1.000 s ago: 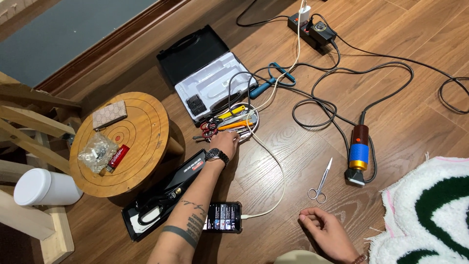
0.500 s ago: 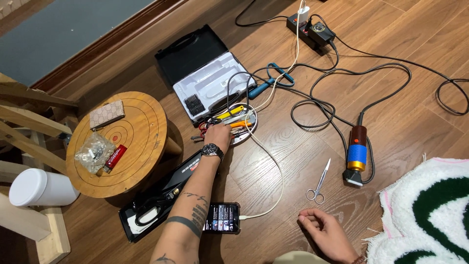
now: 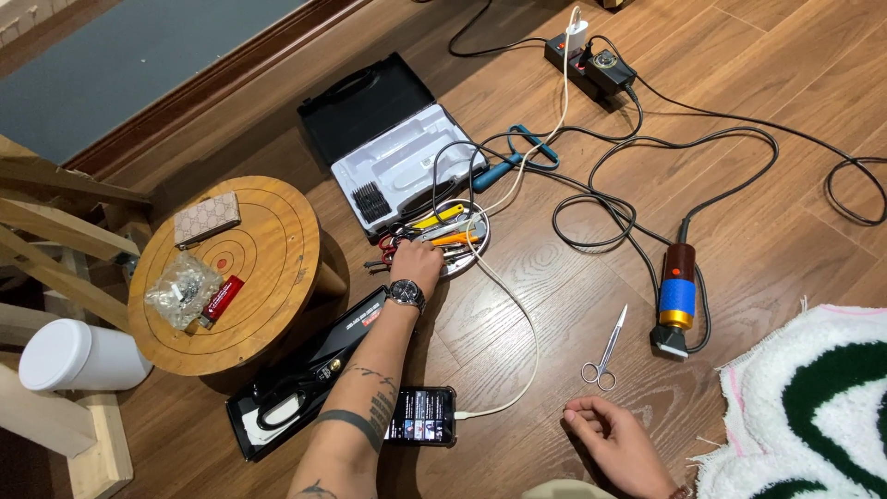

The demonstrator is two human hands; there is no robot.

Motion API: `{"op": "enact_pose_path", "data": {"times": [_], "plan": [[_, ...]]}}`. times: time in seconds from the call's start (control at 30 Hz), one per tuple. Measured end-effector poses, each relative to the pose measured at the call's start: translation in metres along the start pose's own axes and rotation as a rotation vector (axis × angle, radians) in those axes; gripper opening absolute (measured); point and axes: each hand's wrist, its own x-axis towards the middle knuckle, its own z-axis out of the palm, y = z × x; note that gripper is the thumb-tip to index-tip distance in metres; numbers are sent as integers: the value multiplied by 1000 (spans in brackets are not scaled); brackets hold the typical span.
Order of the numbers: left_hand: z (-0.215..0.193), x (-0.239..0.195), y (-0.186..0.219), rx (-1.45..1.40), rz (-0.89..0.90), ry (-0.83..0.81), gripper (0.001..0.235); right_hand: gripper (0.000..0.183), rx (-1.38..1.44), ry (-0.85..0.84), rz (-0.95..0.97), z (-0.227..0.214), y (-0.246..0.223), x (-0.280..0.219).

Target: Using a small metal tool to adjust and tuck fibers on the edge of a custom-made rug to finish the border.

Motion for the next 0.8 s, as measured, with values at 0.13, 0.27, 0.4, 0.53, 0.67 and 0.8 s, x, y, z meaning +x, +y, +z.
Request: {"op": "enact_pose_path", "data": {"times": [0.13, 0.27, 0.4, 0.53, 0.67, 0.8], "plan": [[4, 0, -2, -53, -17, 43, 19, 29, -28, -10, 9, 1, -2, 0], [-23, -6, -5, -185, -89, 129, 8, 26, 26, -1, -28, 0, 5, 4], [-61, -24, -11, -416, -290, -28, 14, 25, -21, 0, -68, -2, 1, 6], [-87, -32, 13, -905, -510, -243, 16, 31, -25, -17, -49, -1, -29, 2], [-165, -38, 65, -1267, -508, -542, 25, 48, 168, -23, -106, -4, -73, -2], [-183, -49, 125, -1614, -258, -667, 21, 73, 571, -3, -196, -17, -88, -3]]}}
